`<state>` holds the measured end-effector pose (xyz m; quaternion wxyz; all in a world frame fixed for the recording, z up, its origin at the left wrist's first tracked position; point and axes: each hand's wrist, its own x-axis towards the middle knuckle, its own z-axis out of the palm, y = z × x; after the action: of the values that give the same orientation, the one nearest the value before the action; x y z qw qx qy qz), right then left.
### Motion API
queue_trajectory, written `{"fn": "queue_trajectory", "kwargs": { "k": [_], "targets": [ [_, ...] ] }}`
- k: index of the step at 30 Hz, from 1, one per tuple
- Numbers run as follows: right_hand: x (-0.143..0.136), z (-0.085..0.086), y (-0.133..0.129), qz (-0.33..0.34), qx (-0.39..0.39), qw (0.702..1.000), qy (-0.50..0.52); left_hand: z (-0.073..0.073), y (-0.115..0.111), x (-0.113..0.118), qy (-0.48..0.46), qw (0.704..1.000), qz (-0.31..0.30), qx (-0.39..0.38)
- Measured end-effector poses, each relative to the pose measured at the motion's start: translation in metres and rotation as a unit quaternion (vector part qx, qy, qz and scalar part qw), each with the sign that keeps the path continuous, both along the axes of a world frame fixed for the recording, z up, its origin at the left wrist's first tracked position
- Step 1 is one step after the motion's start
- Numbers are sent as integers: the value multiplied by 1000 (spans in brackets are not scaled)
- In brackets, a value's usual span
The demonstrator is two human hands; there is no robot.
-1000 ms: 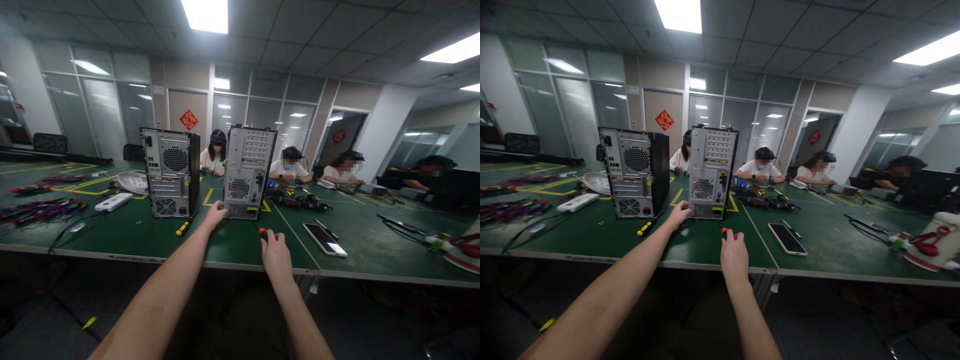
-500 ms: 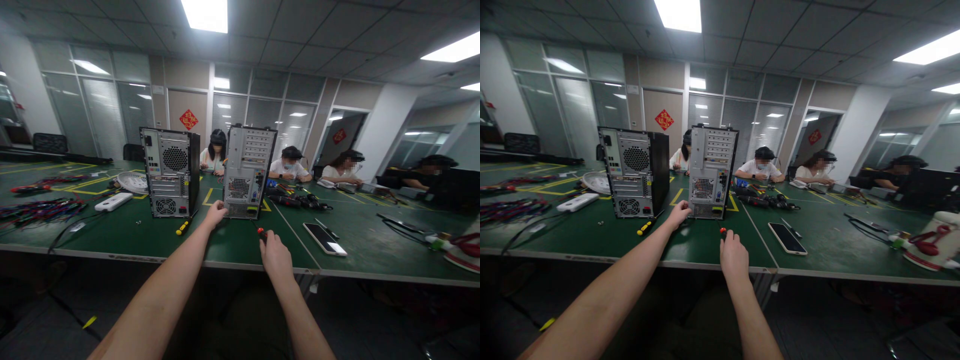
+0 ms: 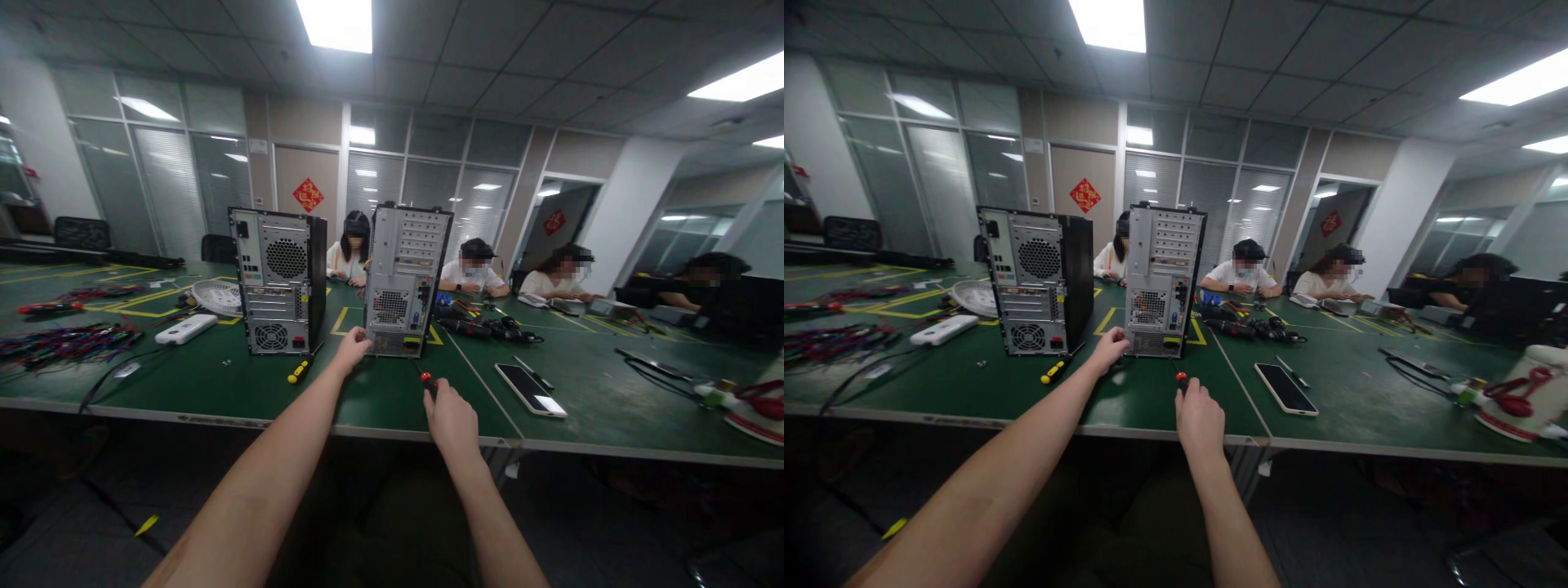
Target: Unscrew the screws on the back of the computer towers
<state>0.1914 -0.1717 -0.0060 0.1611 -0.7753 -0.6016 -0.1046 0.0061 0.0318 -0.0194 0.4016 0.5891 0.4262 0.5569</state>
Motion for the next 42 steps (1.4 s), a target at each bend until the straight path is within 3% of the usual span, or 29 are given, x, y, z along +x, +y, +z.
{"fn": "queue_trajectory", "kwargs": {
  "k": [13,29,42],
  "targets": [
    [2,0,2,-17,-3,998,57,1,-2,0,3,1000,1,-5],
    [3,0,-1,51,58,996,48,-5,5,-1,12,1000,1,6],
    [6,0,0,53,66,996,41,-4,4,0,8,1000,2,-3]
  ]
}}
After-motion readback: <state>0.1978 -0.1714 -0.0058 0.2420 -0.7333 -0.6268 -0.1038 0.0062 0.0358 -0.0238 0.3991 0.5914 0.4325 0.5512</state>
